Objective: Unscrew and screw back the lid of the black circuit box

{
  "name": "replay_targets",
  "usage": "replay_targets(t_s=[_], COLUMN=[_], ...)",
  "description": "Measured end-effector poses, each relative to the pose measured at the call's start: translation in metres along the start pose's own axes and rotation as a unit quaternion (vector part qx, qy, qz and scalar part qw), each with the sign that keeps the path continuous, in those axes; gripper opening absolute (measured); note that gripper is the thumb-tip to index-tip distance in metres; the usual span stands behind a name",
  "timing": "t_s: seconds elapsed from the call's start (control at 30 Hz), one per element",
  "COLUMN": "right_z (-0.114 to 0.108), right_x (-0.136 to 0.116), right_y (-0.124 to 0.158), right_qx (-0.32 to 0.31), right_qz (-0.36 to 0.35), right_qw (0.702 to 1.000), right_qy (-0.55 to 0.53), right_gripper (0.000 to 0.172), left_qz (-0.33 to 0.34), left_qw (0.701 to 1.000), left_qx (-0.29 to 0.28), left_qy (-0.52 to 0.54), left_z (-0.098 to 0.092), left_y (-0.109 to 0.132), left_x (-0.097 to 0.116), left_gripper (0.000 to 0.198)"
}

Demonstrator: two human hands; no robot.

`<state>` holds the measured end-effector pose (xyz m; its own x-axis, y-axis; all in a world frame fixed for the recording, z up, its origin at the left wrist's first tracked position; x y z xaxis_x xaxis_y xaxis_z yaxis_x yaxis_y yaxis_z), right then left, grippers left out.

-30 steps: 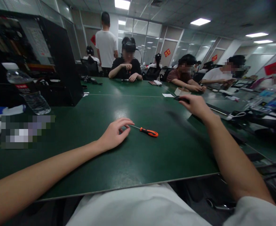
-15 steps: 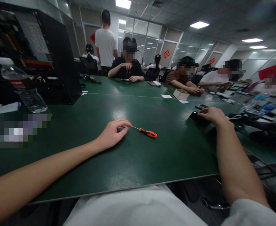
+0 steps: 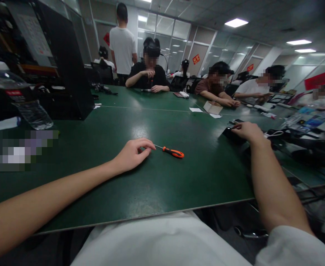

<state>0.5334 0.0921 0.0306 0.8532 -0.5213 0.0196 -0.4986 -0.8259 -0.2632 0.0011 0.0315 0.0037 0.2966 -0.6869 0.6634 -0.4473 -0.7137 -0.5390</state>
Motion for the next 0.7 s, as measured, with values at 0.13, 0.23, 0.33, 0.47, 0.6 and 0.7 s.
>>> replay_targets(t_s=[0.13,0.23,0.33,0.47,0.6,0.7], right_z=[0.0004,-0.0010,-0.0034,-0.0037,0.0008,0.0026], right_x=[-0.0031,-0.0054,-0.0051,-0.0028,-0.0012,0.0019], right_y=[0.0019,0.0030,0.0033,0.0018,-0.0008,-0.0039], right_qx=[0.010,0.009,0.001,-0.009,-0.009,0.011], right_qz=[0.006,0.000,-0.004,-0.006,-0.017,-0.016], right_qw=[1.000,1.000,1.000,1.000,1.000,1.000], right_qy=[0.004,0.003,0.001,0.000,-0.009,-0.013], right_gripper=[0.041,0.043,0.043,0.042,0.039,0.037], left_qz=[0.006,0.010,0.010,0.013,0.011,0.011], left_qw=[1.000,1.000,1.000,1.000,1.000,1.000], left_qx=[-0.002,-0.005,-0.007,-0.009,-0.012,-0.014], left_qy=[-0.004,-0.006,-0.008,-0.010,-0.011,-0.012], left_z=[0.0000,-0.0002,-0.0004,-0.0001,0.0002,0.0003], left_y=[0.0004,0.0005,0.0007,0.0013,0.0013,0.0007], left_x=[0.0005,0.0004,0.0006,0.0003,-0.0001,0.0005], left_gripper=[0.019,0.019,0.019,0.020,0.020,0.020])
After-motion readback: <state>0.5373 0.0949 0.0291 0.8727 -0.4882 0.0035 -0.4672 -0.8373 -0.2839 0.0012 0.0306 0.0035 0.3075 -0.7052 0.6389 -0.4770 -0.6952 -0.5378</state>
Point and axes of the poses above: each hand's wrist, its own y-axis away from the middle knuckle, its own z-axis out of the palm, x = y × z, the point moved 2 cm from there along -y, towards the middle knuckle, and after that the axes turned 8 degrees about x, right-handed, at the moved point
